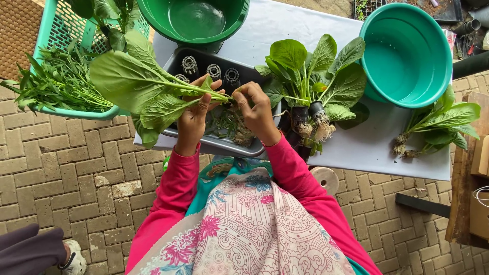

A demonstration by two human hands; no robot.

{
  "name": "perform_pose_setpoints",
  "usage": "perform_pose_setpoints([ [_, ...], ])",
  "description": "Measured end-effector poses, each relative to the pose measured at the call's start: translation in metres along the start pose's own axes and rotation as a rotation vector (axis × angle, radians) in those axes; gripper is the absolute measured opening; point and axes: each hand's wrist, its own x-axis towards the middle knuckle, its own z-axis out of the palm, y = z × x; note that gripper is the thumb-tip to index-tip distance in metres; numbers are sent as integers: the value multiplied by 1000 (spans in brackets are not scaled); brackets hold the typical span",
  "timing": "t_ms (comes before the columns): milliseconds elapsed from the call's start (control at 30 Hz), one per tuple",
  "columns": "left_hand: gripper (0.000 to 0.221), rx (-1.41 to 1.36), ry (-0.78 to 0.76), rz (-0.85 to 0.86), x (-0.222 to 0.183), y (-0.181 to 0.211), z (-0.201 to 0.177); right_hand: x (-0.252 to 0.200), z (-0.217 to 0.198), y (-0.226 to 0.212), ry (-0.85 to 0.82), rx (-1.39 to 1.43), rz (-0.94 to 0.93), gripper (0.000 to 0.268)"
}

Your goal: Processing and cleaning harvested bok choy by removing them from net pots and organizing them in baskets.

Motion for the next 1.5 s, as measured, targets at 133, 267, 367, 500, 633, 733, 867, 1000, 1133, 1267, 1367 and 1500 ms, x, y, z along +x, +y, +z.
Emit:
perform_pose_setpoints([
  [133,57,-75,-49,-18,1,10,-11,2,-15,18,149,153,147,11],
  [267,69,-150,-98,45,2,8,-24,-2,-36,34,242,12,104,15],
  [367,72,-179,-114,88,0,6,-29,-15,-37,53,59,-242,31,18],
  [500,68,-135,-123,59,2,4,-30,-26,-30,61,-127,-367,27,18],
  [633,71,-63,-164,32,2,5,-24,-25,-30,44,-175,-405,23,17],
  [733,72,-39,-158,-10,1,5,-17,-21,-33,34,-129,-298,31,13],
  [867,72,-11,-190,5,1,6,-6,-9,-40,-20,-115,-80,-68,21],
  [1000,73,-19,-230,-17,0,1,-2,-10,-31,-19,-133,-29,-171,20],
  [1133,73,-3,-256,-59,0,8,1,-13,-31,-15,-129,-45,-143,15],
  [1267,74,-16,-257,-115,-3,8,-2,-12,-29,-5,-175,-11,-131,14],
  [1367,73,84,-325,-66,-5,4,-4,-16,-28,1,-173,100,-75,13],
  [1500,72,50,-235,-105,-7,14,-11,-26,-23,26,-83,39,83,7],
])
